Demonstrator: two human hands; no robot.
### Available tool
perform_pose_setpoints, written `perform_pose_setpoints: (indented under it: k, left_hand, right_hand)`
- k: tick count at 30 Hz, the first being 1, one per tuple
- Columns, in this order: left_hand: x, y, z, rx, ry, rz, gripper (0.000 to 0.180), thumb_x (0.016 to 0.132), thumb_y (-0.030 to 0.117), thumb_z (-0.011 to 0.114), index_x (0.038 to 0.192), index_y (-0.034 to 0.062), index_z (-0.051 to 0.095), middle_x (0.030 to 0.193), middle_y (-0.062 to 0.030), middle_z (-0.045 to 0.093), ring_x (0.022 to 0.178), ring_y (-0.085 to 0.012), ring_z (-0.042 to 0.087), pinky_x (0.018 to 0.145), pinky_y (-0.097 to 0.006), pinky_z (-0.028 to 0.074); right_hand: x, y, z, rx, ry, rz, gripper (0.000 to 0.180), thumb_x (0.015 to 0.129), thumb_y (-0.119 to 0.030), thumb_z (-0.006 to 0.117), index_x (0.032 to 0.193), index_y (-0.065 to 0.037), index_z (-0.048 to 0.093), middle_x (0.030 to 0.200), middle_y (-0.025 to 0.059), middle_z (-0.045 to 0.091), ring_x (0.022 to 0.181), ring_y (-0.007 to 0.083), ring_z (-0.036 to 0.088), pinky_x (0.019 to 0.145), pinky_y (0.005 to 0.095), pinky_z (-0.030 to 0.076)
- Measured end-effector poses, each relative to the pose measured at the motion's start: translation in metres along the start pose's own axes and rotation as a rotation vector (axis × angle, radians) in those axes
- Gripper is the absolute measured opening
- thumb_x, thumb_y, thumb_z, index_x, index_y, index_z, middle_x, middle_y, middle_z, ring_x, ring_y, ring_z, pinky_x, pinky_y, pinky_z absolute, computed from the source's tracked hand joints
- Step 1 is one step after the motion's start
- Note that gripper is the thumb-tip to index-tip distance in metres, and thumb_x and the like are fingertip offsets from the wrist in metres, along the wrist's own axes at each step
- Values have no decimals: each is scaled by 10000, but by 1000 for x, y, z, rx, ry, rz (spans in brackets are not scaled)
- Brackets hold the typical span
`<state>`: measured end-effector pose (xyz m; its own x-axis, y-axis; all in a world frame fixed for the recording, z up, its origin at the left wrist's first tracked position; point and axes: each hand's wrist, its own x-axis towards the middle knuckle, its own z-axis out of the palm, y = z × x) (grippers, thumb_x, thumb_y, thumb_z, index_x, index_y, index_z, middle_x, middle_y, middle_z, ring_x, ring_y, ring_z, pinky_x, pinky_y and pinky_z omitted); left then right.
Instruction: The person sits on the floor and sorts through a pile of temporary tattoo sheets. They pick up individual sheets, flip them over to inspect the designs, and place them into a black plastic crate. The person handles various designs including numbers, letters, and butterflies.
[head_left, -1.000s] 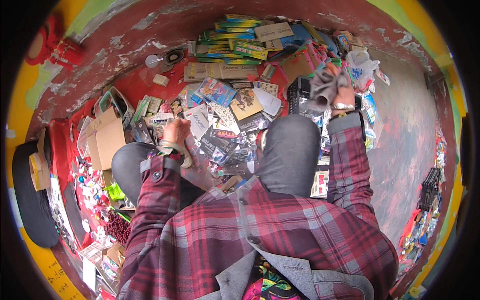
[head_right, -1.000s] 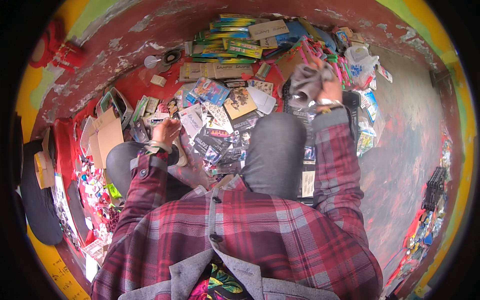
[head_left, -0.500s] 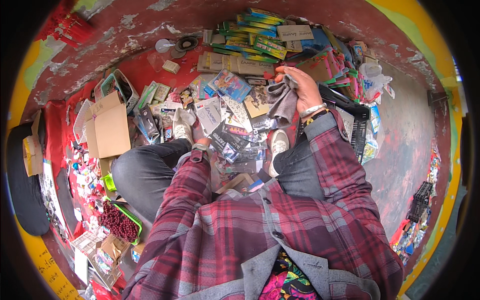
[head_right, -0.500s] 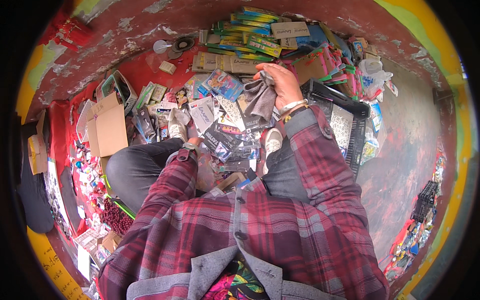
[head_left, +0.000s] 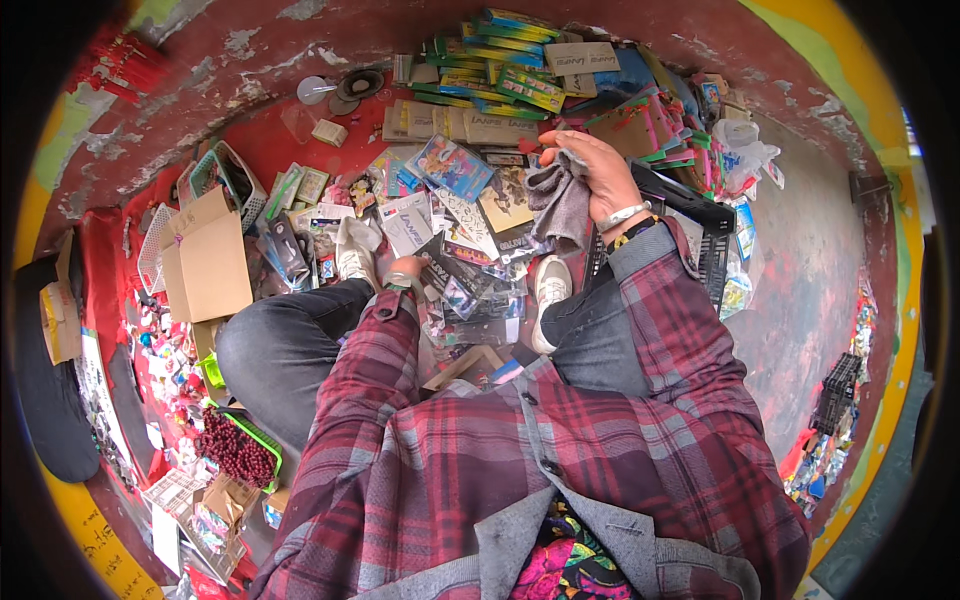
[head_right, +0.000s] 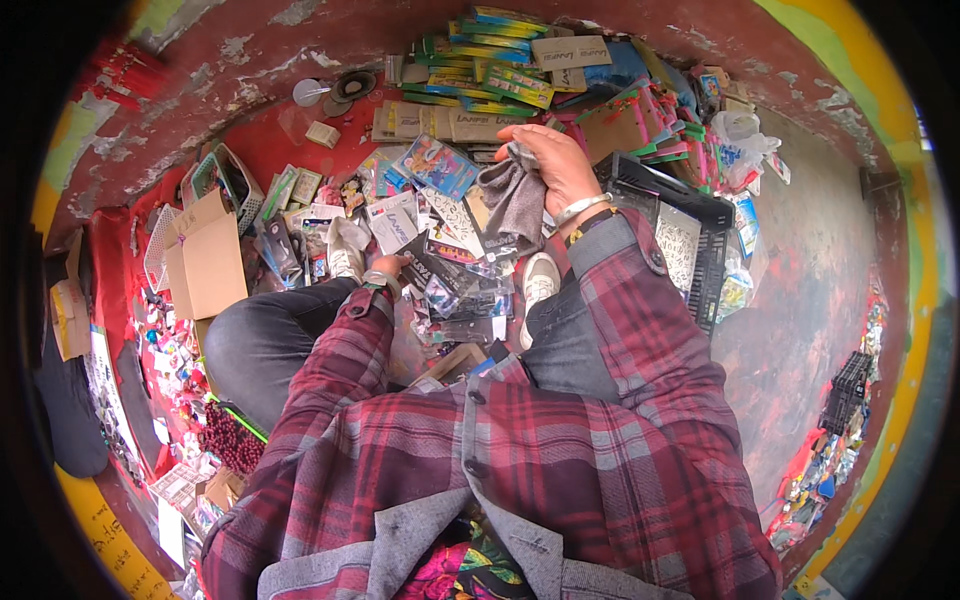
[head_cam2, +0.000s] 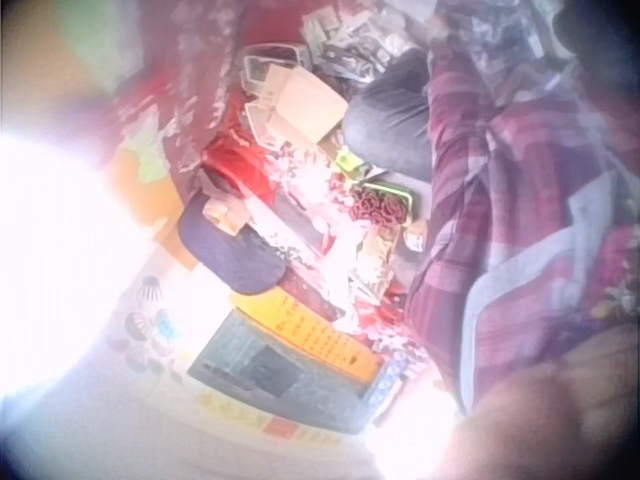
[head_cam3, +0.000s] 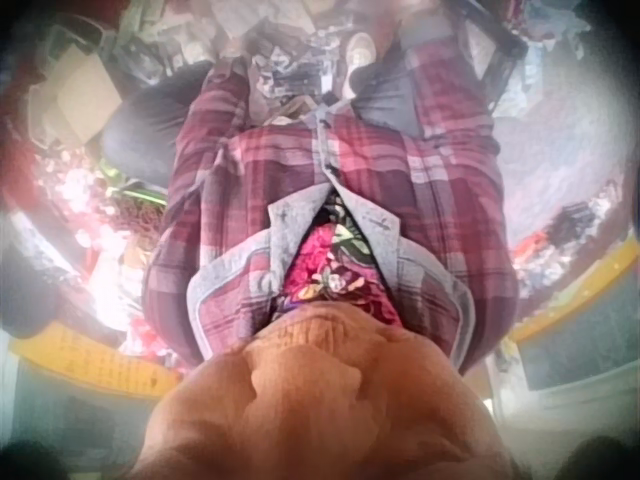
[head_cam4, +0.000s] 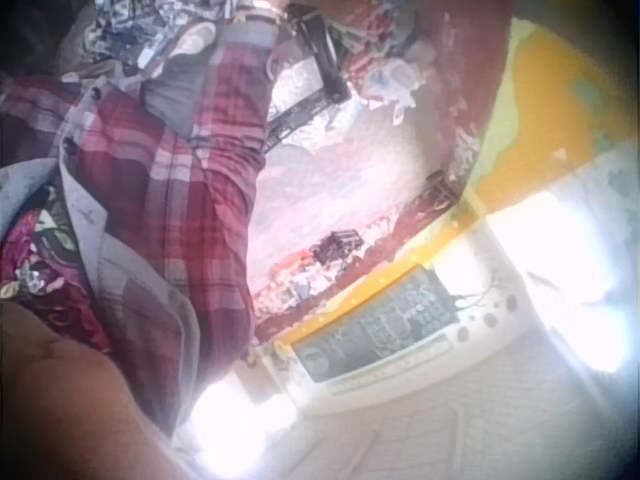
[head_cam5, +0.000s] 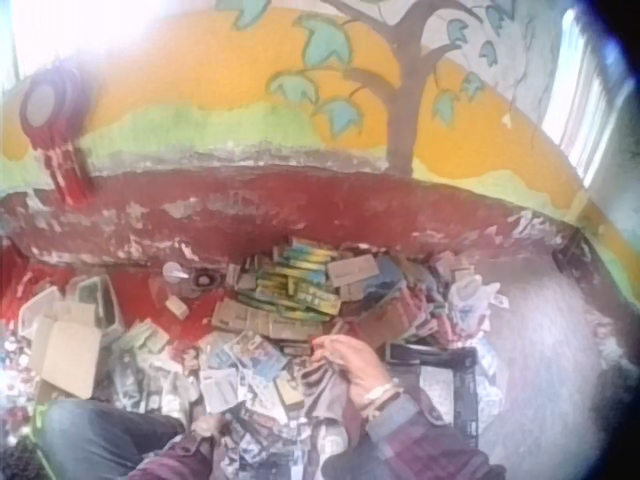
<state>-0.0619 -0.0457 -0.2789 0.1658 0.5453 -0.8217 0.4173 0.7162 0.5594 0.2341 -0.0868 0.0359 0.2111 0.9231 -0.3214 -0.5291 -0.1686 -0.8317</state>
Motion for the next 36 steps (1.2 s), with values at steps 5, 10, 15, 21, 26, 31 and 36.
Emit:
perform_pose_setpoints:
  k: [5, 10, 15, 21, 26, 31, 36]
  left_hand:
    - [-50, 75, -30, 1565, 162, 677, 257, 836, 332, 533, 1011, 222, 685, 954, -74, 665, 913, -276, 627, 830, -356, 484]
    - [-142, 149, -77, 542, 319, 578, 206, 764, 183, 661, 915, 43, 664, 663, -75, 604, 655, -183, 604, 594, -302, 461]
    - [-261, 195, -90, -555, -110, 804, 199, 830, 98, 600, 996, -12, 597, 838, -39, 638, 730, -147, 616, 675, -276, 494]
    - [-276, 181, -85, -937, -330, 836, 274, 837, 67, 570, 1101, -2, 553, 1002, -94, 633, 917, -210, 621, 849, -392, 494]
    - [-254, 176, -71, -871, -406, 791, 189, 828, 45, 602, 1014, 13, 584, 929, -79, 650, 840, -184, 636, 810, -344, 503]
    - [-256, 178, -57, -816, -276, 779, 164, 828, 41, 605, 986, -3, 585, 906, -82, 647, 824, -175, 631, 777, -313, 503]
    - [-248, 177, -57, -807, -198, 756, 184, 839, 45, 589, 1011, -20, 584, 897, -73, 644, 772, -159, 627, 710, -277, 506]
  right_hand:
    - [0, 1, -8, -52, -18, -10, 171, 880, -107, 537, 930, 41, 606, 757, 123, 639, 667, 173, 621, 622, 254, 496]
    - [-4, -1, -12, -84, -36, -31, 180, 869, -133, 551, 911, 30, 615, 767, 124, 645, 687, 179, 624, 641, 255, 489]
    - [-7, 4, -21, -130, -111, -21, 219, 870, -174, 582, 947, 30, 602, 775, 112, 645, 706, 157, 618, 635, 247, 492]
    - [-35, -13, 25, 15, -350, 34, 669, 788, -519, 641, 1161, 14, 483, 958, 122, 637, 766, 125, 587, 646, 239, 478]
    - [-34, -11, 14, 66, -374, -97, 626, 827, -534, 564, 1186, -24, 511, 995, 105, 626, 716, 169, 603, 625, 271, 493]
    - [-38, -24, 20, 84, -359, -83, 603, 837, -504, 574, 1181, -13, 509, 1005, 112, 622, 730, 158, 603, 645, 268, 499]
    - [-30, -19, 17, -58, -249, -49, 292, 867, -299, 591, 968, -28, 552, 802, 73, 624, 621, 138, 609, 574, 255, 502]
